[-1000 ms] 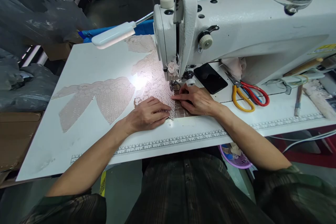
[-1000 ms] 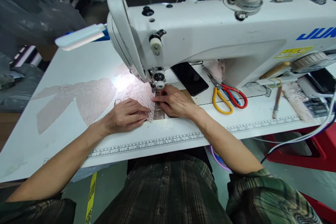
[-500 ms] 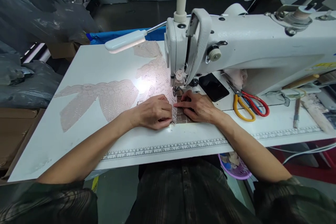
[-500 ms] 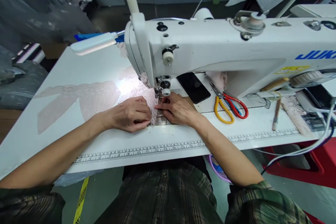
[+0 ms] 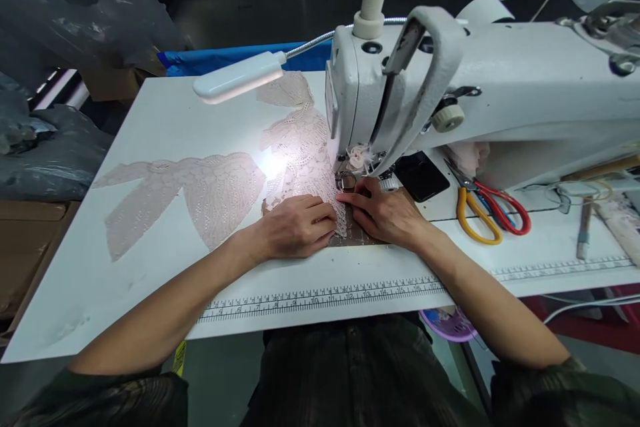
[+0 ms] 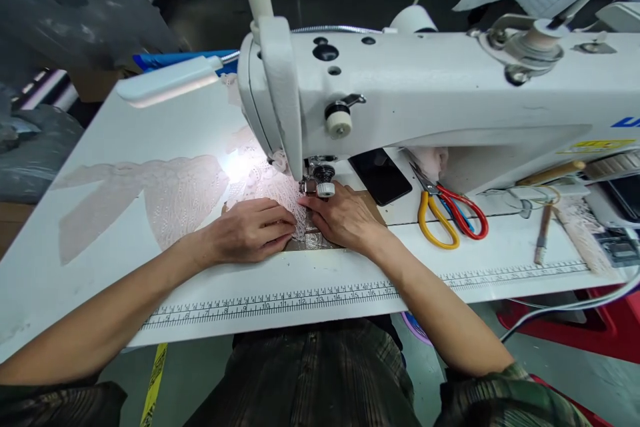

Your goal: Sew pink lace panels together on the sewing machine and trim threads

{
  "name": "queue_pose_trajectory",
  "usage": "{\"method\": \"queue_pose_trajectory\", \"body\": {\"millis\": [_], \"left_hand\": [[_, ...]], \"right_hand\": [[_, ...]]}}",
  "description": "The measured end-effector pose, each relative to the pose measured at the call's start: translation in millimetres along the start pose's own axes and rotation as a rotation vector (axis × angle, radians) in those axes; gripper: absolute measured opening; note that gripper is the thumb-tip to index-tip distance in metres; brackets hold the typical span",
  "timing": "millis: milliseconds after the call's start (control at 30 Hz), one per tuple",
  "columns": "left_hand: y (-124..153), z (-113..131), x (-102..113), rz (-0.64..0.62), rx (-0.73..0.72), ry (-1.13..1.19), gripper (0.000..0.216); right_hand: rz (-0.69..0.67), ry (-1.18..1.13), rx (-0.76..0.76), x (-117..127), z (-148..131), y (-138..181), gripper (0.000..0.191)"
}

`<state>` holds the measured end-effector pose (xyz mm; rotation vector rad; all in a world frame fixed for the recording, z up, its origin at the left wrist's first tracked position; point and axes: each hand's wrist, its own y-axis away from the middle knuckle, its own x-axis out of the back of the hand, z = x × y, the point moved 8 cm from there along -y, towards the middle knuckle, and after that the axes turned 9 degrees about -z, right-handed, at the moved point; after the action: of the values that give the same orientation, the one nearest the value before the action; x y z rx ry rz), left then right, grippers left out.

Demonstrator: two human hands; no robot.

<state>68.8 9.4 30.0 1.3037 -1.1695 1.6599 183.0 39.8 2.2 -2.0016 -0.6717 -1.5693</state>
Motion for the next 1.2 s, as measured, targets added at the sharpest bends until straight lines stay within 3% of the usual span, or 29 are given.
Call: {"method": "queue_pose_trajectory", "body": {"millis": [433,700,867,1067,1200], "left_hand": [[3,-16,-2,0.178,0.105,0.089,0.014],[3,-21,-2,0.156,0.165,0.079,0.015],[3,-19,-1,0.167,0.150,0.032,0.016],[2,-12,0,0.147,0.115,-0.034,0.017],[1,-7,2,0.142,0.084,-0.090,0.018]], "right_hand": [[-0.014,0.019,-0.020,3,-3,2,0.038],[0.177,-0.374,-0.139,10,23,11,0.036],[0.178,-0.359,-0.168,11,24,9,0.031],[0.192,-0.311,-0.134,11,20,10,0.030],[0.158,-0.297,0.004,8,10,9,0.032]]}}
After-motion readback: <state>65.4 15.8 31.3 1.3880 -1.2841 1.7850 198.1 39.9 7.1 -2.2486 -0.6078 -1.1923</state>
